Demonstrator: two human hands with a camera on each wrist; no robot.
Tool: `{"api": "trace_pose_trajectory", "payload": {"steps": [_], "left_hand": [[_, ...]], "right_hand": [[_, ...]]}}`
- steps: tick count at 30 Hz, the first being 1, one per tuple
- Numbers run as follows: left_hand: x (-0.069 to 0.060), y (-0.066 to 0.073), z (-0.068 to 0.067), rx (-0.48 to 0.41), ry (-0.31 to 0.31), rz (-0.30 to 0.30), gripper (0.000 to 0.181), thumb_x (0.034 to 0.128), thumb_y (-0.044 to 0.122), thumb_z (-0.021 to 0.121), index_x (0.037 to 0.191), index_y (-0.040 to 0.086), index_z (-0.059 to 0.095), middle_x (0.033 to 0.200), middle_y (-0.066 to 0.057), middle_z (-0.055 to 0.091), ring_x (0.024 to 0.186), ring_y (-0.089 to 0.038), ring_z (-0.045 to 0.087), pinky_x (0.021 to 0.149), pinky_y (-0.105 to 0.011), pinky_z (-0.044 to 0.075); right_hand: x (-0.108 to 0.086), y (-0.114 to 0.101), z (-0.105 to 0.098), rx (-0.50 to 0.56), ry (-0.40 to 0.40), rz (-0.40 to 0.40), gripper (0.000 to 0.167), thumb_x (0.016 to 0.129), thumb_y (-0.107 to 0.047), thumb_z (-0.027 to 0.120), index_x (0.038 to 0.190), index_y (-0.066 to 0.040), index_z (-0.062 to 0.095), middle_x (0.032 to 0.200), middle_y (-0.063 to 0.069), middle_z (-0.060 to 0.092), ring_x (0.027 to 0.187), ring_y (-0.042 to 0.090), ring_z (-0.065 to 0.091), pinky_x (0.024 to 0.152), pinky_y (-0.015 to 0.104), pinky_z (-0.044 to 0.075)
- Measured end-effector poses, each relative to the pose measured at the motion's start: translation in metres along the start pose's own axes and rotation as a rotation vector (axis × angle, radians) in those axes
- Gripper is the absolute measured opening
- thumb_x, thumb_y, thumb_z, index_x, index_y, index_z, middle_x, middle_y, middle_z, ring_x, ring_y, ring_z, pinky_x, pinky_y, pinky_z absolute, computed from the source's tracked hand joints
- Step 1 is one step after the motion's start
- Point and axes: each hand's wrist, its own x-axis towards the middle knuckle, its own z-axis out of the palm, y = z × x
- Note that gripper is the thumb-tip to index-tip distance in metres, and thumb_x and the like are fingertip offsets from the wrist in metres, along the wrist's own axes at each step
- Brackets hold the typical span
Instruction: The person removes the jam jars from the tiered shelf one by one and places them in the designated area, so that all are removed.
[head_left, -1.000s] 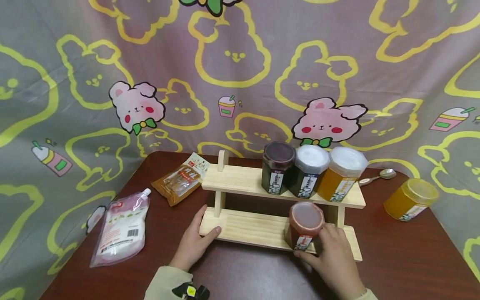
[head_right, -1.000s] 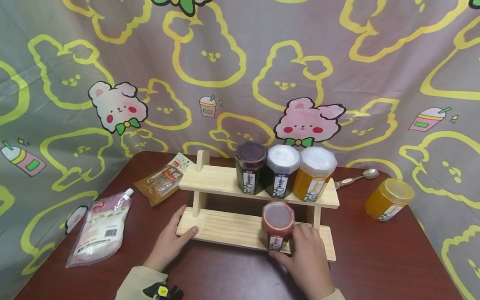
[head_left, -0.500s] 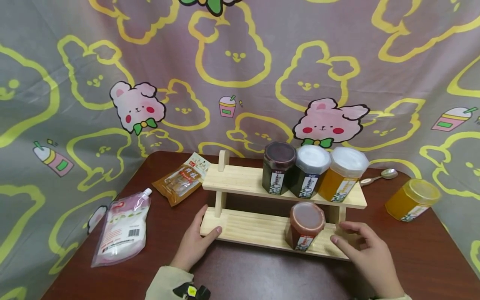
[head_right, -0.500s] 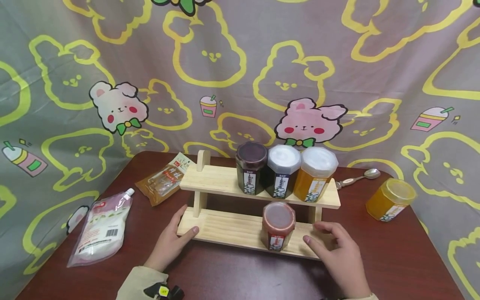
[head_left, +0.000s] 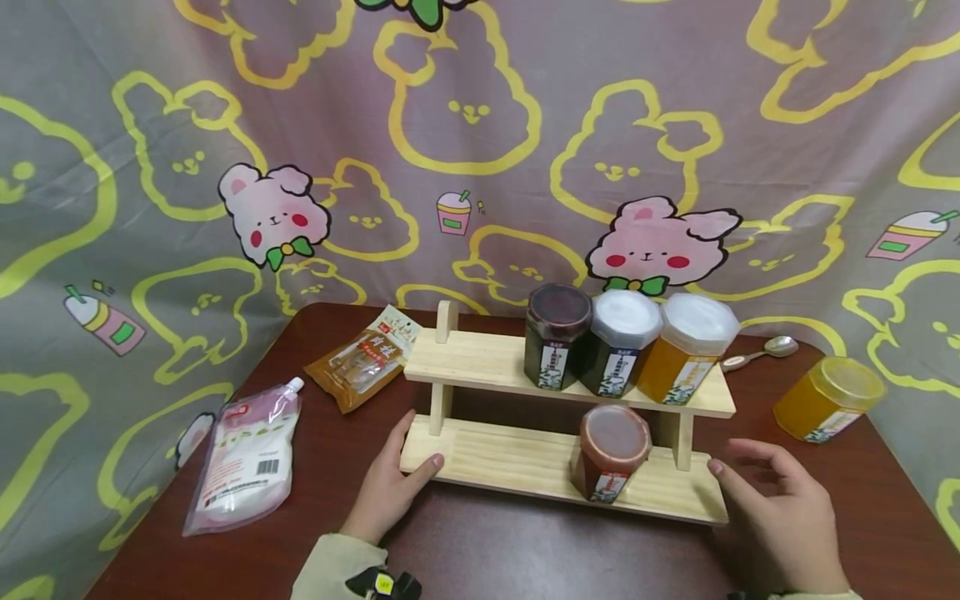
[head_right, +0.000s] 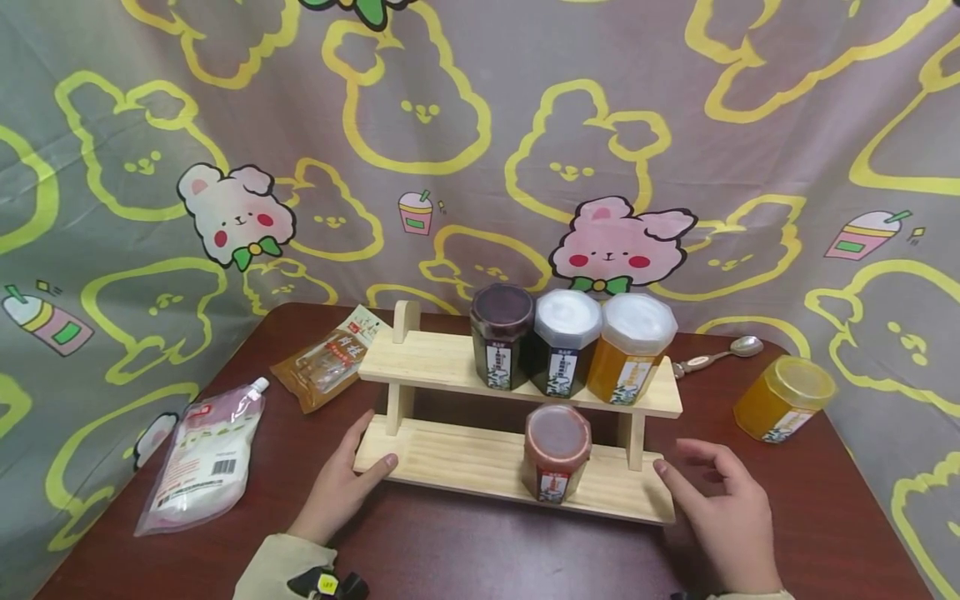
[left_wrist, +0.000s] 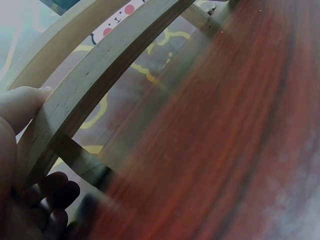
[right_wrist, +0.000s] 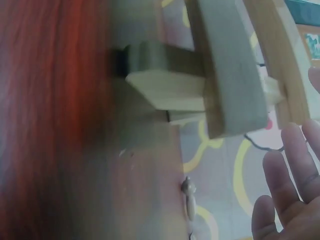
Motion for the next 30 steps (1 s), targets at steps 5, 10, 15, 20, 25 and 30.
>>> {"api": "trace_pose_trajectory", "payload": {"steps": [5,10,15,20,25,30], "left_hand": [[0.0,0.001,0.0,0.007,0.001,-0.006,0.089,0.0884,0.04,0.077,0.158,0.012,0.029,0.155,-0.019,0.041,0.141,-0.037,0.04,0.113,-0.058,0.032],[0.0,0.001,0.0,0.014,0.002,-0.01,0.089,0.0883,0.04,0.077,0.158,0.012,0.03,0.155,-0.019,0.041,0.141,-0.037,0.04,0.113,-0.059,0.031],[0.0,0.001,0.0,0.014,0.0,-0.012,0.089,0.0883,0.041,0.077,0.158,0.012,0.029,0.155,-0.019,0.04,0.141,-0.037,0.039,0.113,-0.059,0.031],[0.0,-0.001,0.001,0.015,0.0,-0.005,0.089,0.0884,0.041,0.077,0.158,0.011,0.029,0.155,-0.019,0.04,0.141,-0.036,0.039,0.113,-0.059,0.031],[0.0,-0.001,0.001,0.012,0.003,0.005,0.089,0.0884,0.041,0.077,0.158,0.01,0.029,0.155,-0.019,0.041,0.141,-0.036,0.039,0.113,-0.058,0.031],[-0.001,-0.001,0.0,0.008,0.005,0.01,0.089,0.0886,0.04,0.077,0.158,0.01,0.03,0.155,-0.019,0.041,0.141,-0.036,0.039,0.113,-0.058,0.031]], "right_hand": [[0.007,0.009,0.0,0.033,0.042,0.054,0.036,0.082,-0.016,0.085,0.112,-0.004,0.07,0.088,-0.026,0.066,0.078,-0.006,0.059,0.064,0.007,0.046],[0.016,0.021,-0.001,0.015,0.047,0.101,0.037,0.083,-0.018,0.084,0.113,-0.003,0.068,0.086,-0.03,0.062,0.078,-0.012,0.059,0.066,0.004,0.045],[0.023,0.034,-0.003,-0.004,0.007,0.123,0.043,0.084,-0.022,0.084,0.118,-0.005,0.065,0.092,-0.032,0.058,0.084,-0.014,0.056,0.068,0.004,0.042],[0.033,0.046,-0.003,0.058,0.038,0.264,0.042,0.084,-0.026,0.084,0.12,-0.014,0.065,0.095,-0.026,0.061,0.085,-0.011,0.057,0.068,0.005,0.042],[0.043,0.056,-0.005,0.131,0.126,0.418,0.041,0.085,-0.028,0.082,0.123,-0.023,0.065,0.099,-0.023,0.059,0.086,-0.009,0.054,0.065,0.003,0.041],[0.05,0.062,-0.008,0.166,0.197,0.473,0.037,0.086,-0.03,0.081,0.118,-0.032,0.062,0.098,-0.025,0.056,0.087,-0.009,0.051,0.063,0.003,0.039]]}}
